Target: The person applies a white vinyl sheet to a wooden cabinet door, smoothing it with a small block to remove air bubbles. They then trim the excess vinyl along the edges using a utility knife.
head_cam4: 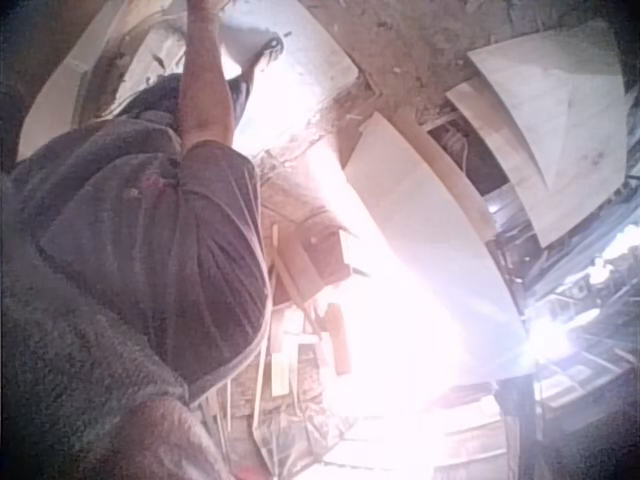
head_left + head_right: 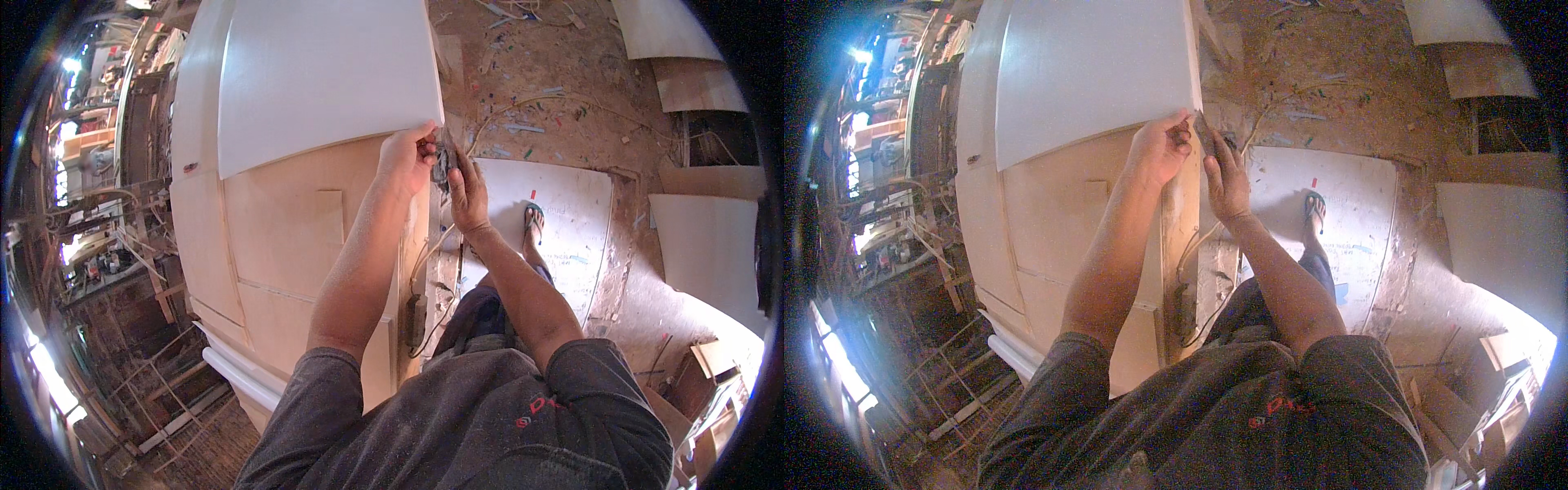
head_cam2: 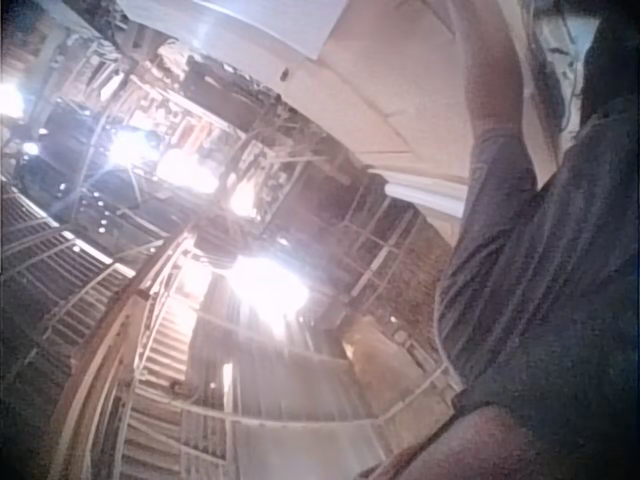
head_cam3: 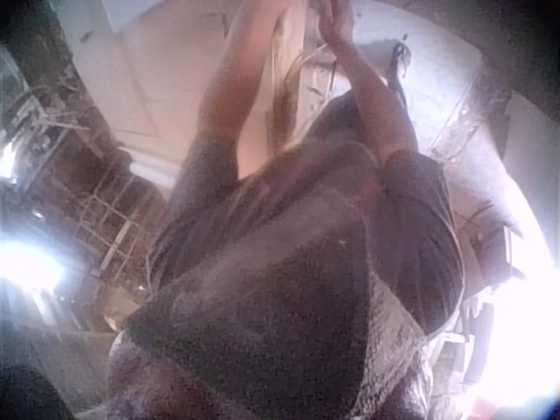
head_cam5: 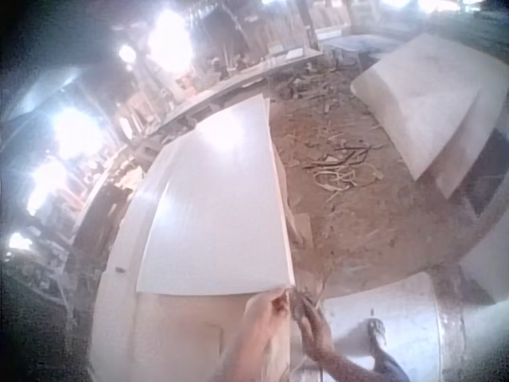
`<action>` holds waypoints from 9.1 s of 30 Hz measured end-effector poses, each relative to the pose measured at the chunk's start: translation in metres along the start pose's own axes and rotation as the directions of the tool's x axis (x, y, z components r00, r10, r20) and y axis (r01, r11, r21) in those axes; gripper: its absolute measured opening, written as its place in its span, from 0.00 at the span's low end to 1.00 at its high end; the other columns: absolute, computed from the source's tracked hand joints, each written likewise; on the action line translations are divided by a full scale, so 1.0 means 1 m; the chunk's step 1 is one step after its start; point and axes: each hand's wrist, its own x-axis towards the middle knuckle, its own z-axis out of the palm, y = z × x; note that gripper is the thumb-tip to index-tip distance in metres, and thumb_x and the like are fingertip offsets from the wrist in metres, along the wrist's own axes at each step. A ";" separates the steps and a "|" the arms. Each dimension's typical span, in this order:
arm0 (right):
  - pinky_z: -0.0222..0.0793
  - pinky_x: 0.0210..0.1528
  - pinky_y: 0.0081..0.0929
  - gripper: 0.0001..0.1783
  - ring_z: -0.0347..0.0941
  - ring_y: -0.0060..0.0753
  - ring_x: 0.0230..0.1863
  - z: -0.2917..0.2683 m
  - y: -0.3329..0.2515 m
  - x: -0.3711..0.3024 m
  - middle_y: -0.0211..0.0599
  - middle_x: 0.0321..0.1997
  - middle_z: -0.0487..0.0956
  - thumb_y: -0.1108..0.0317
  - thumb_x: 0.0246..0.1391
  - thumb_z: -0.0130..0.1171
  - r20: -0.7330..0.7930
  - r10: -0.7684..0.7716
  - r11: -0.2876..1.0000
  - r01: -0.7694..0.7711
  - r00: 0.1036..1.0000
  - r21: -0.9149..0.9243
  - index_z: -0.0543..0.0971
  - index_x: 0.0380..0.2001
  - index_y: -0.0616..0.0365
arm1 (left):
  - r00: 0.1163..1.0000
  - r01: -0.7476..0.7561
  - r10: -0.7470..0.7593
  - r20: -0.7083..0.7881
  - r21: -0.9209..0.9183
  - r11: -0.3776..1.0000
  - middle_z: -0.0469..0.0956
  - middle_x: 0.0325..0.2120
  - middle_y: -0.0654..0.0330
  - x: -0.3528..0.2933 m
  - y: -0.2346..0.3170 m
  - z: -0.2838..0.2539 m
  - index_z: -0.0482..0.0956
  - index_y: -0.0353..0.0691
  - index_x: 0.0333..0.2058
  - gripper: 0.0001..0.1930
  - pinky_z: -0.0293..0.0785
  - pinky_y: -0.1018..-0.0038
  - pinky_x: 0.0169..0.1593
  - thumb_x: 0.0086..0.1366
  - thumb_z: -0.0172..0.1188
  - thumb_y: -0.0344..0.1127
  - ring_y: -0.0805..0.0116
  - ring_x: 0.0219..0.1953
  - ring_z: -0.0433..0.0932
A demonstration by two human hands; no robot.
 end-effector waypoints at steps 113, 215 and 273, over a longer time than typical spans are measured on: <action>0.68 0.64 0.43 0.36 0.75 0.60 0.63 0.038 -0.043 -0.001 0.62 0.59 0.79 0.42 0.71 0.52 -0.132 0.353 0.922 -0.319 0.926 0.220 0.69 0.65 0.65 | 0.975 -0.213 0.216 0.054 -0.050 0.976 0.83 0.37 0.52 0.005 -0.020 0.000 0.80 0.26 0.42 0.07 0.82 0.64 0.43 0.68 0.61 0.25 0.59 0.37 0.83; 0.68 0.65 0.43 0.33 0.75 0.55 0.64 -0.002 -0.099 0.087 0.63 0.59 0.80 0.45 0.73 0.49 0.130 0.544 0.823 -0.558 0.829 0.110 0.74 0.66 0.61 | 0.525 -0.132 0.769 0.365 0.927 -0.351 0.57 0.73 0.41 0.085 0.107 -0.050 0.62 0.36 0.71 0.44 0.43 0.49 0.78 0.71 0.50 0.66 0.46 0.77 0.50; 0.71 0.59 0.53 0.32 0.76 0.67 0.57 0.043 -0.061 0.482 0.68 0.51 0.80 0.44 0.73 0.41 0.016 0.166 0.958 -0.158 0.986 -0.239 0.79 0.60 0.59 | 0.705 -0.081 0.639 0.306 0.931 -0.356 0.48 0.76 0.39 0.065 0.112 -0.042 0.56 0.34 0.74 0.46 0.37 0.43 0.77 0.66 0.61 0.55 0.41 0.78 0.45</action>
